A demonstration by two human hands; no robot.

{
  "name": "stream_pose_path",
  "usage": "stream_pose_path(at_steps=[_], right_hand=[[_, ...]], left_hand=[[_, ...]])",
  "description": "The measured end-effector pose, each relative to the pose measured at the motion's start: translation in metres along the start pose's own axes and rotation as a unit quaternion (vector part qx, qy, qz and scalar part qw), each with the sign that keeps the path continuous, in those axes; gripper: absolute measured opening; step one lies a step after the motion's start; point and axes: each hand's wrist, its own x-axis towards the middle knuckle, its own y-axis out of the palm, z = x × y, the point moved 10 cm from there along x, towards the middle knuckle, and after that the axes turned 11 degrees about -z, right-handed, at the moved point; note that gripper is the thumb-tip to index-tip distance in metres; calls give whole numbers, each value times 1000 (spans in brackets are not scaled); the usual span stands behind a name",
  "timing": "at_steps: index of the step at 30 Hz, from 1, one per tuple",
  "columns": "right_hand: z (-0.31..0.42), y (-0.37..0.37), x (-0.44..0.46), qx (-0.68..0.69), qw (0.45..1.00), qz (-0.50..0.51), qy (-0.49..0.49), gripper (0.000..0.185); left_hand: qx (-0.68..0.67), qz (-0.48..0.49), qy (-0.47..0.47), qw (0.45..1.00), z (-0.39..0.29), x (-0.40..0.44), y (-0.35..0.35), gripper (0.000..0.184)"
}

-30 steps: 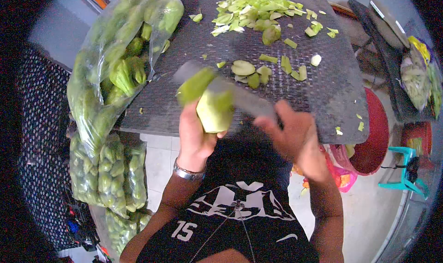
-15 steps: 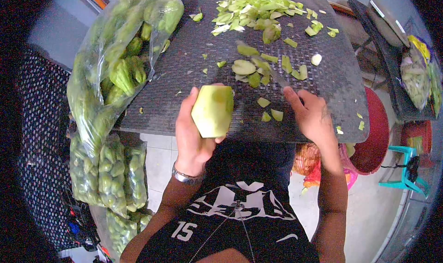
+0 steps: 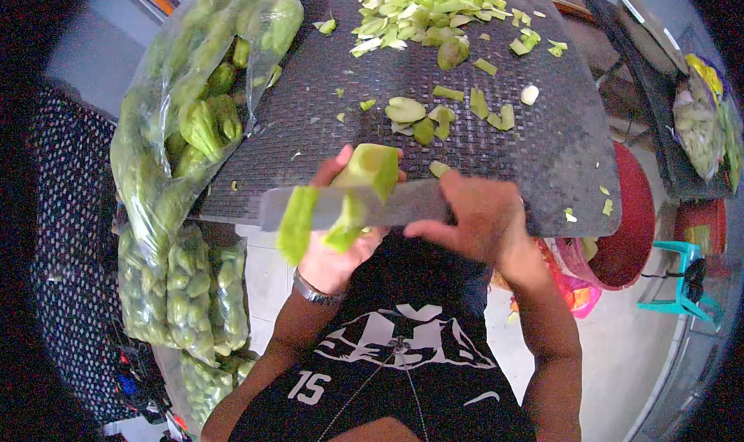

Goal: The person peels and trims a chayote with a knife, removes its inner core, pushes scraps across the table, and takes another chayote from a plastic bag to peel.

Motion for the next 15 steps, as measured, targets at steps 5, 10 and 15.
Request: stream_pose_path(at_steps=[5, 10, 15], right_hand=[[-65, -10, 1, -16, 994, -40, 104, 55], [-94, -23, -8, -36, 954, 18, 296, 47], [-23, -11, -11, 71, 972, 50, 219, 50]], left_hand=[[10, 60, -36, 998, -1, -8, 6, 48], [23, 49, -33, 998, -5, -9, 6, 58], [35, 0, 34, 999, -11, -5, -4, 46]])
